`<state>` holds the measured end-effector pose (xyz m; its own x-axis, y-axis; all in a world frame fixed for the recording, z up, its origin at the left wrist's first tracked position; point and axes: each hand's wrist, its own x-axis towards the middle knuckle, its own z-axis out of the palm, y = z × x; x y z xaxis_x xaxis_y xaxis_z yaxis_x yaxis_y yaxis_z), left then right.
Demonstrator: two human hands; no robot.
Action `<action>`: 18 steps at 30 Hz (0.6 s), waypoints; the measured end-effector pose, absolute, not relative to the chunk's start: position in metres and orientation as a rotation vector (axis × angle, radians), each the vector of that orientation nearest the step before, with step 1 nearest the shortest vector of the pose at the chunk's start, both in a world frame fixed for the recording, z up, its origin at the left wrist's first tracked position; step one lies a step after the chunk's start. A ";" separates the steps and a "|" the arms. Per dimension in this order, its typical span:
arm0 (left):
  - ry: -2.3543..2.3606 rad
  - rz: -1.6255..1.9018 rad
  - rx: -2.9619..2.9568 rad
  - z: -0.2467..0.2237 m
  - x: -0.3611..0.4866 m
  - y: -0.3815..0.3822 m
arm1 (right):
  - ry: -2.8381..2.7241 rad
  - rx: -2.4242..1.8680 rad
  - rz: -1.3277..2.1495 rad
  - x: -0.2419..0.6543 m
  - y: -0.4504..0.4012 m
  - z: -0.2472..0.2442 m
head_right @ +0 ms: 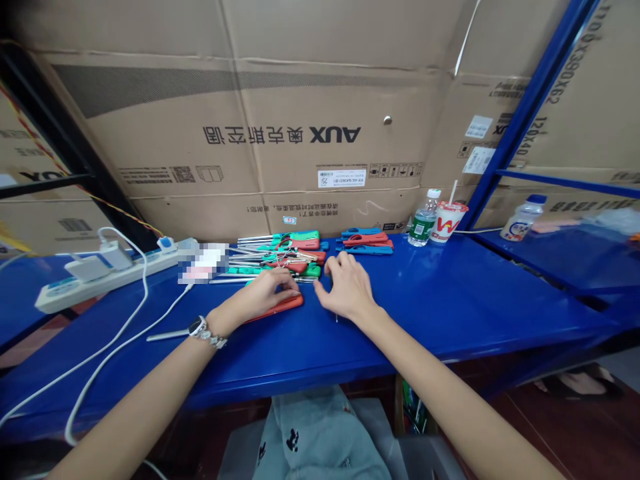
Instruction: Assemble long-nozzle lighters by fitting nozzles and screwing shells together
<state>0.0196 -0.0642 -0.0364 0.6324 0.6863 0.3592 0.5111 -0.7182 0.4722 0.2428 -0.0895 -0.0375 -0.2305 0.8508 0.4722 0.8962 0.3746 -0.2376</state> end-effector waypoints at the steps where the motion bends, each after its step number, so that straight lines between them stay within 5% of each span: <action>1: 0.958 0.757 2.525 -0.036 0.019 -0.065 | -2.181 -1.383 -0.062 0.241 -0.090 -0.037; 6: 0.950 0.772 2.414 -0.032 0.015 -0.068 | -2.477 -1.082 0.274 0.231 -0.081 -0.035; 18: 0.967 0.957 2.282 -0.024 0.007 -0.066 | -2.481 -1.114 0.474 0.221 -0.066 -0.045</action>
<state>0.0067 -0.0657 -0.0244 0.5060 0.7571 0.4132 0.4212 -0.6349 0.6476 0.2211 -0.0663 -0.0452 -0.6142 0.7631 0.2008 0.6355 0.6292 -0.4474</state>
